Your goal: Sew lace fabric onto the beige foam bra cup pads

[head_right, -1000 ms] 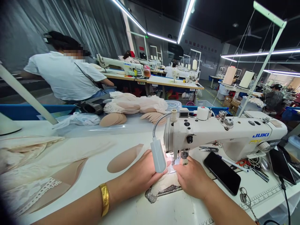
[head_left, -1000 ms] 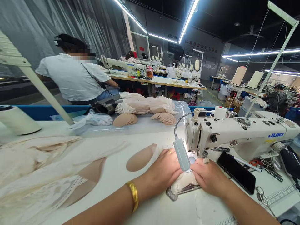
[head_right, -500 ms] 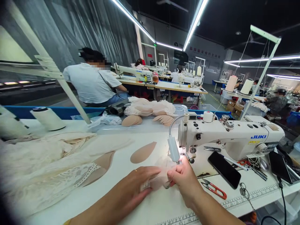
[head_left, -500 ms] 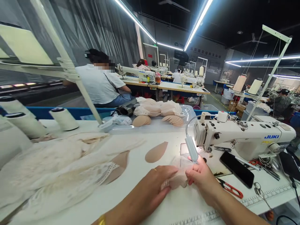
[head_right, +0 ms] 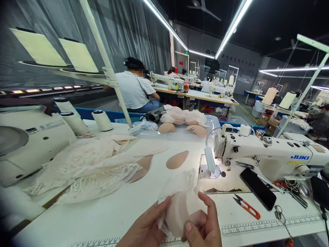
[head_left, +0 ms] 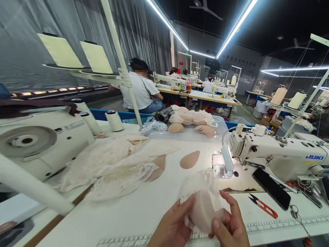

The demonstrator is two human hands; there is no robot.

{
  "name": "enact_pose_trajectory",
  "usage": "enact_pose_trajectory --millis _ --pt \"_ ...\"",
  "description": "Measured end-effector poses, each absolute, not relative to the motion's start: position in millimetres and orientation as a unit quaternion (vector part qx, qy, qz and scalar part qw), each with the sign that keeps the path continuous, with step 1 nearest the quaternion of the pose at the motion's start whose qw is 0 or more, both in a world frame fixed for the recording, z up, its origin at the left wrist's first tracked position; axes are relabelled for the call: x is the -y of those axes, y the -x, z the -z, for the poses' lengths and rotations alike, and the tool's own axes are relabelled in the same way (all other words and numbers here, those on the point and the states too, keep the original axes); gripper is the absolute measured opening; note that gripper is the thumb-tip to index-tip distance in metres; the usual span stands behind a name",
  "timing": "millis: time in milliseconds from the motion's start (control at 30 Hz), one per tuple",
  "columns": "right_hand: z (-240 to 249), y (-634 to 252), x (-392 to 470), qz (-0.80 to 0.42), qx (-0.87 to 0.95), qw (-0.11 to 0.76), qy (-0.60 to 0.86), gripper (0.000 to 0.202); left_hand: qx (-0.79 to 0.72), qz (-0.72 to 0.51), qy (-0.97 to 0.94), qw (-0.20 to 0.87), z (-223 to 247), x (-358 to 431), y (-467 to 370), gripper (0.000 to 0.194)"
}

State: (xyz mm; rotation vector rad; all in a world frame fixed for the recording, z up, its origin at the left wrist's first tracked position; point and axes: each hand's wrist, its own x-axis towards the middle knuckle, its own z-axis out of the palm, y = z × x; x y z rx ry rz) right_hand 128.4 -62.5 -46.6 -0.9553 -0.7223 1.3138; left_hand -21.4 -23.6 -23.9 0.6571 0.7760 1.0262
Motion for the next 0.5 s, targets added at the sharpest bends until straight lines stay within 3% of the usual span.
enact_pose_trajectory --millis 167,500 --pt "46.1 -139.6 67.3 -0.547 0.329 0.637 0.433 0.106 -0.352 -0.482 -0.181 0.782 4.8 14.7 15.1 0.055" --pt "45.4 -144.9 57.2 -0.554 0.301 0.663 0.404 0.101 -0.34 -0.538 -0.168 0.753 -5.1 26.0 2.4 0.072"
